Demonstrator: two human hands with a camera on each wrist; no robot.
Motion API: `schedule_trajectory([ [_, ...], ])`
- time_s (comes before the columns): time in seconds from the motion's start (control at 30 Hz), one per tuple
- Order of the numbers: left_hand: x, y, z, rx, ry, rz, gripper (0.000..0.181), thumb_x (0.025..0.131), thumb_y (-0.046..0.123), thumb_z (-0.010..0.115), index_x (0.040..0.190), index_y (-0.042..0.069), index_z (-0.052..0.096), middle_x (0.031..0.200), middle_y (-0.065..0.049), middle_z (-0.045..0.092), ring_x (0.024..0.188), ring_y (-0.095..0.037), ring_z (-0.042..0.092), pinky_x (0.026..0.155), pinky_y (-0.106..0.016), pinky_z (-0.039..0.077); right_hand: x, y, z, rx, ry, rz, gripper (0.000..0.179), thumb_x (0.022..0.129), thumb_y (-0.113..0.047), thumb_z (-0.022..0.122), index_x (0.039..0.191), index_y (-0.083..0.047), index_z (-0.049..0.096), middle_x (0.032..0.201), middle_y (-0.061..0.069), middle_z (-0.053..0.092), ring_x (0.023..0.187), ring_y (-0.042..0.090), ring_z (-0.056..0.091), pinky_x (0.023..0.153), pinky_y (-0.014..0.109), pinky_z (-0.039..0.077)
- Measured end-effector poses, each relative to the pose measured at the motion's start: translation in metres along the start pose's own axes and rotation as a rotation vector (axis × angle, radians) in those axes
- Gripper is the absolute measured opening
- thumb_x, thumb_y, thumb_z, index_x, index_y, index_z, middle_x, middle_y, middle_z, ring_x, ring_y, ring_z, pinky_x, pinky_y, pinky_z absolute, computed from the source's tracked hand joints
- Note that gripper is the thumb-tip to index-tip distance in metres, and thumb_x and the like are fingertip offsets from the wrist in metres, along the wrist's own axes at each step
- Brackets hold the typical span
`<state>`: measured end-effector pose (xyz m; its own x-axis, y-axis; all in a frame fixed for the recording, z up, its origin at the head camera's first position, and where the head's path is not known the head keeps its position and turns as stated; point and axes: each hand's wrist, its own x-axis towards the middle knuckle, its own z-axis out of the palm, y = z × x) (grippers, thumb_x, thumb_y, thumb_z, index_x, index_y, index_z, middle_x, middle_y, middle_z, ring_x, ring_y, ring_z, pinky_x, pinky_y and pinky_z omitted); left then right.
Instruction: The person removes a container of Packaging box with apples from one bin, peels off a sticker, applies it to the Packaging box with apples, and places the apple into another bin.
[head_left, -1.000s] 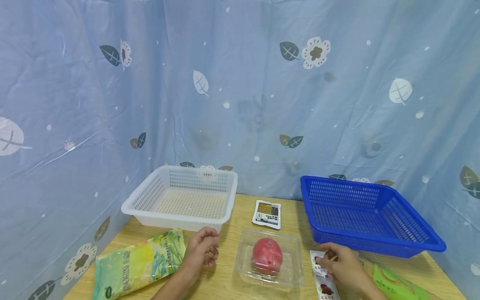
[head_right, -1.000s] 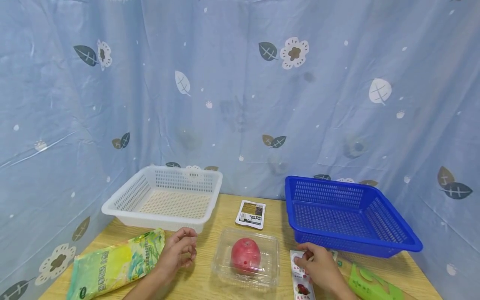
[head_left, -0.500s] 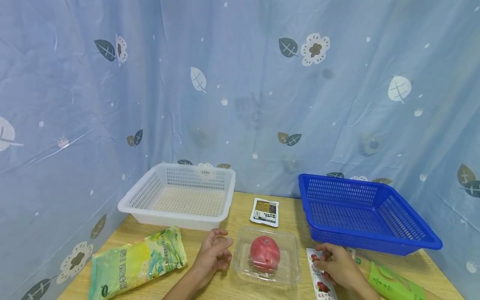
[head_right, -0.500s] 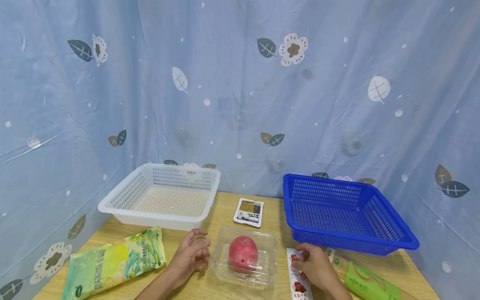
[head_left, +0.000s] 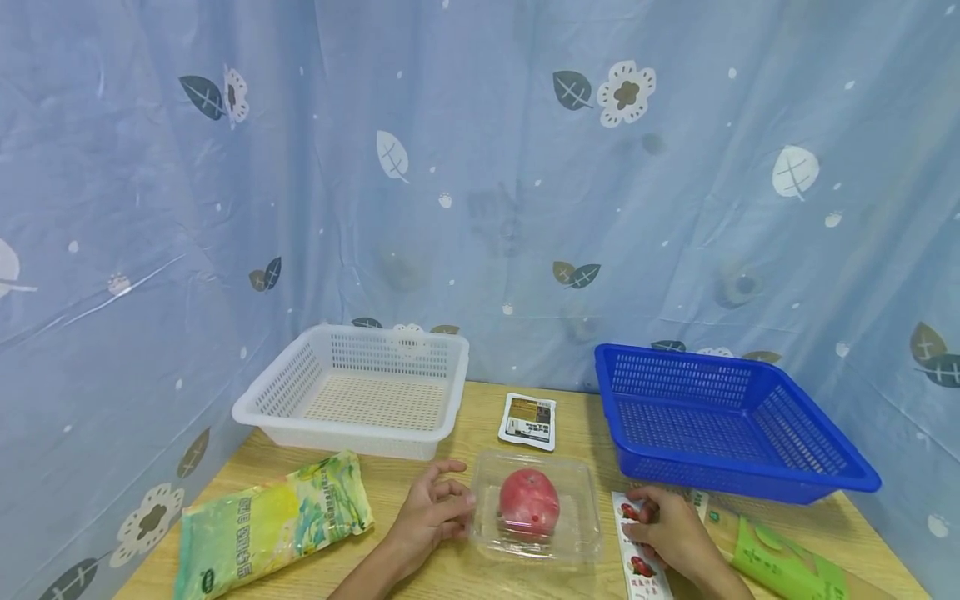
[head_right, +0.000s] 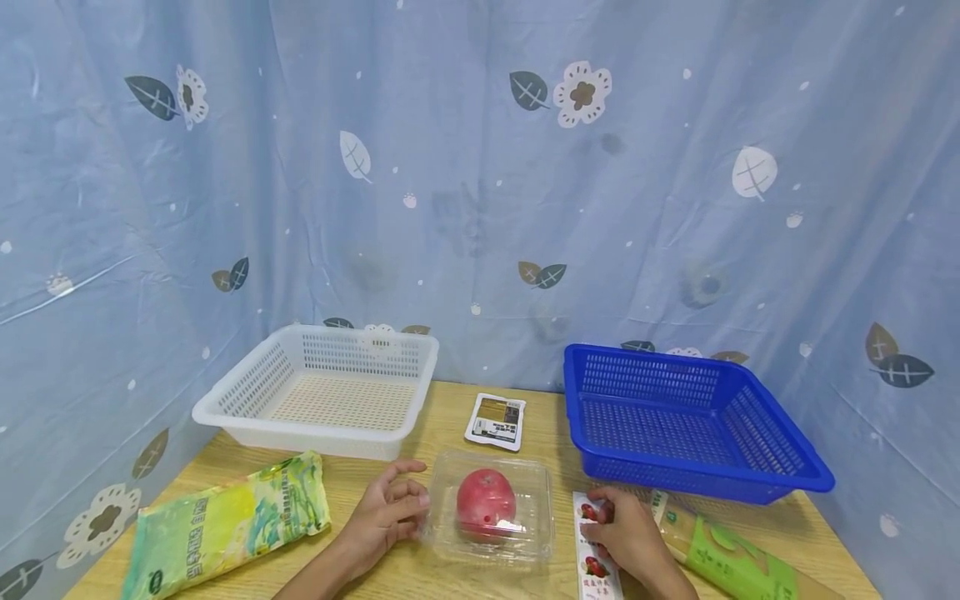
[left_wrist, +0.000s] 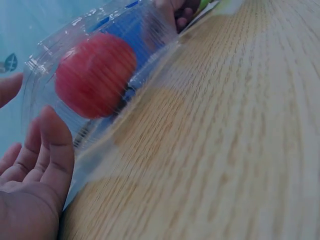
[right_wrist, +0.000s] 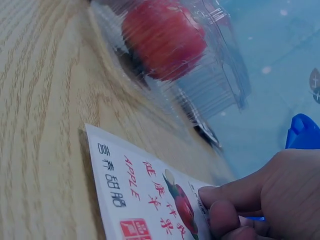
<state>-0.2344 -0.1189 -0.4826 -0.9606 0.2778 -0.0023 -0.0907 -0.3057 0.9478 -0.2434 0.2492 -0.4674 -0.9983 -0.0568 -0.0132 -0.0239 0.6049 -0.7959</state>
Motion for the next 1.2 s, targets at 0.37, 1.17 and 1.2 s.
schedule_trajectory([
  [0.37, 0.0032, 0.0005, 0.0019, 0.032, -0.01, -0.015, 0.061, 0.092, 0.011, 0.07, 0.143, -0.005, 0.04, 0.092, 0.0, 0.063, 0.074, -0.011, 0.059, 0.061, -0.024, 0.054, 0.0042, -0.0008, -0.0022, -0.212, 0.057, -0.007, 0.044, 0.077, -0.012, 0.086, 0.116, -0.001, 0.068, 0.103, 0.005, 0.064, 0.094, 0.021, 0.058, 0.078, 0.039, 0.051],
  [1.17, 0.0015, 0.0029, 0.0069, 0.07, -0.006, -0.017, 0.068, 0.09, 0.01, 0.071, 0.146, -0.006, 0.037, 0.087, 0.002, 0.062, 0.067, -0.008, 0.054, 0.056, -0.019, 0.05, -0.0009, 0.0007, 0.0024, -0.135, 0.083, -0.044, 0.015, 0.081, -0.004, 0.079, 0.089, -0.008, 0.066, 0.08, 0.002, 0.06, 0.062, 0.014, 0.054, 0.056, 0.026, 0.045],
  [1.2, 0.0009, 0.0025, 0.0063, 0.067, -0.005, -0.019, 0.067, 0.091, 0.01, 0.071, 0.147, -0.006, 0.036, 0.087, 0.002, 0.062, 0.067, -0.007, 0.054, 0.057, -0.019, 0.05, -0.0014, 0.0006, 0.0032, -0.111, 0.079, -0.05, 0.014, 0.082, -0.001, 0.077, 0.088, -0.007, 0.066, 0.077, 0.003, 0.059, 0.057, 0.013, 0.054, 0.051, 0.025, 0.046],
])
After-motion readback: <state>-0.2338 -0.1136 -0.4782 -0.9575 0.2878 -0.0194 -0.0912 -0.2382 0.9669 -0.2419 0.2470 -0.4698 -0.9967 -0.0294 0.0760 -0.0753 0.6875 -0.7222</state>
